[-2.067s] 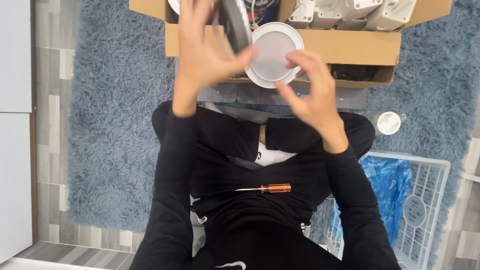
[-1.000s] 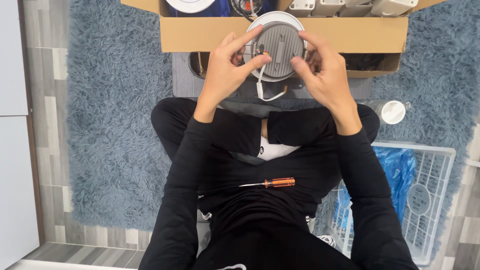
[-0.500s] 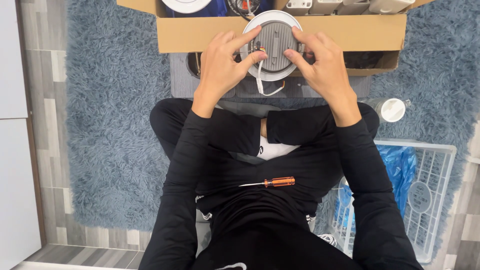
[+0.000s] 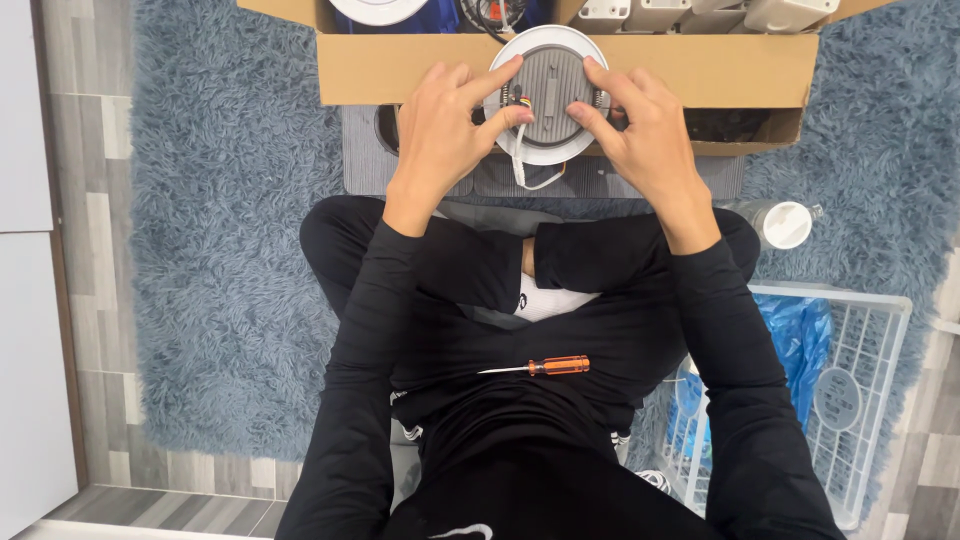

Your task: Assembling recessed LED light fixtures by snapping the white trim onto the grey LED module

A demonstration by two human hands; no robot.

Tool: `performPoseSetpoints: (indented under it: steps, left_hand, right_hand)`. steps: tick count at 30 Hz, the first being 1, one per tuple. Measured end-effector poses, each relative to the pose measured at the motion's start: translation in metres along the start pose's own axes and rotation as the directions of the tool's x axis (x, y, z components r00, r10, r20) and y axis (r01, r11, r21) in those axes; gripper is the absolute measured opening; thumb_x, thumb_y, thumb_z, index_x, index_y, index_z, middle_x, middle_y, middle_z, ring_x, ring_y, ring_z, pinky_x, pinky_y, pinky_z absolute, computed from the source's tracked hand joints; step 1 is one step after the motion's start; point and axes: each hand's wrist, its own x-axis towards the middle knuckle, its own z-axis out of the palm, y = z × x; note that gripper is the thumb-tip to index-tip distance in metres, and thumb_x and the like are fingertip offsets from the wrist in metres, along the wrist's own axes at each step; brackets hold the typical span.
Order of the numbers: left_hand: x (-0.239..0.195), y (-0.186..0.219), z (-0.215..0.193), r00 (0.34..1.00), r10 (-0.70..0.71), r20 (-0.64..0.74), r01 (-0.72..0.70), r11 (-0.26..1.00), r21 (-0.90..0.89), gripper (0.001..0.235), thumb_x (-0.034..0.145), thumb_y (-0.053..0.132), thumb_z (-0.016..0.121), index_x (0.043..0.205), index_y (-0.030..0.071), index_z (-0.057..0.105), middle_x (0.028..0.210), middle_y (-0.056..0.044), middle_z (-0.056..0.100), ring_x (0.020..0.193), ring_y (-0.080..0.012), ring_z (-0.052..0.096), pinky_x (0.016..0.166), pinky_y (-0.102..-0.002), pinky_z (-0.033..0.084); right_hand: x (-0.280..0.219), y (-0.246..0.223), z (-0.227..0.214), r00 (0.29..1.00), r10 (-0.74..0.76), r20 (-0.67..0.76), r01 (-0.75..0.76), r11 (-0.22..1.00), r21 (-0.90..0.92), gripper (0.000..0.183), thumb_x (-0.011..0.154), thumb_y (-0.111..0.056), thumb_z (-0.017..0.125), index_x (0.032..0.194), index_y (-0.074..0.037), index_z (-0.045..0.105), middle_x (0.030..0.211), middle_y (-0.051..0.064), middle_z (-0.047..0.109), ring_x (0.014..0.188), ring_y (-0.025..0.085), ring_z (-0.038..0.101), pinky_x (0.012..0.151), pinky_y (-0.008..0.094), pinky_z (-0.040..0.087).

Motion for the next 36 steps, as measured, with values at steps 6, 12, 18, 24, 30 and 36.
performPoseSetpoints:
  steps: [6,12,18,24,30,36]
  left_hand:
    - [0.000,-0.002,0.003,1.000,0.004,0.003,-0.004,0.999,0.032,0.051,0.090,0.059,0.089,0.128,0.024,0.085,0.084,0.000,0.057,0.080,-0.0166,0.053,0.066,-0.031,0.046]
    - [0.001,-0.001,0.002,0.999,0.050,-0.009,-0.050,0.992,-0.115,0.047,0.093,0.044,0.094,0.129,0.016,0.083,0.089,-0.001,0.063,0.087,-0.0179,0.052,0.078,-0.030,0.050]
    - [0.005,0.003,-0.002,0.994,0.099,-0.043,-0.106,0.968,-0.228,0.043,0.089,0.022,0.099,0.124,0.004,0.082,0.122,-0.004,0.063,0.094,-0.0176,0.060,0.087,-0.031,0.054]
    - [0.007,0.007,-0.004,0.987,0.138,0.077,-0.118,0.967,-0.226,0.051,0.096,0.014,0.089,0.141,0.004,0.068,0.133,-0.010,0.060,0.117,-0.0278,0.059,0.107,-0.040,0.051]
    - [0.020,0.021,0.002,0.940,0.245,0.238,-0.213,0.965,-0.155,0.083,0.083,0.031,0.100,0.154,0.012,0.063,0.162,-0.012,0.046,0.152,-0.0355,0.046,0.124,-0.049,0.043]
    - [0.031,0.023,0.011,0.908,0.285,0.307,-0.291,0.956,-0.027,0.103,0.068,0.027,0.103,0.159,0.019,0.056,0.164,-0.007,0.045,0.149,-0.0306,0.047,0.116,-0.044,0.047]
  right_hand:
    - [-0.001,0.002,0.001,1.000,0.003,-0.007,-0.003,1.000,-0.002,0.041,0.107,-0.011,0.093,0.141,0.007,0.078,0.095,0.013,0.062,0.078,0.021,0.059,0.068,0.031,0.050]
    - [0.000,0.005,0.003,1.000,0.010,-0.003,-0.010,1.000,0.009,0.042,0.108,-0.013,0.092,0.142,0.007,0.078,0.092,0.012,0.059,0.077,0.020,0.057,0.066,0.031,0.048]
    - [0.000,0.007,0.003,1.000,0.012,-0.011,-0.012,0.999,0.034,0.041,0.107,-0.012,0.094,0.140,0.007,0.078,0.094,0.012,0.060,0.077,0.020,0.058,0.066,0.031,0.049]
    - [0.001,0.011,0.002,1.000,-0.013,-0.012,0.014,0.999,0.045,0.041,0.106,-0.010,0.095,0.139,0.007,0.078,0.094,0.012,0.063,0.077,0.021,0.058,0.066,0.032,0.048]
    - [0.004,0.011,0.001,1.000,0.003,-0.030,0.000,0.994,0.105,0.042,0.101,-0.007,0.098,0.135,0.009,0.080,0.094,0.013,0.065,0.077,0.020,0.056,0.065,0.032,0.047]
    - [0.004,0.010,-0.001,0.999,0.023,-0.025,-0.019,0.989,0.146,0.041,0.100,-0.007,0.097,0.133,0.010,0.080,0.093,0.012,0.063,0.077,0.020,0.055,0.066,0.032,0.045]
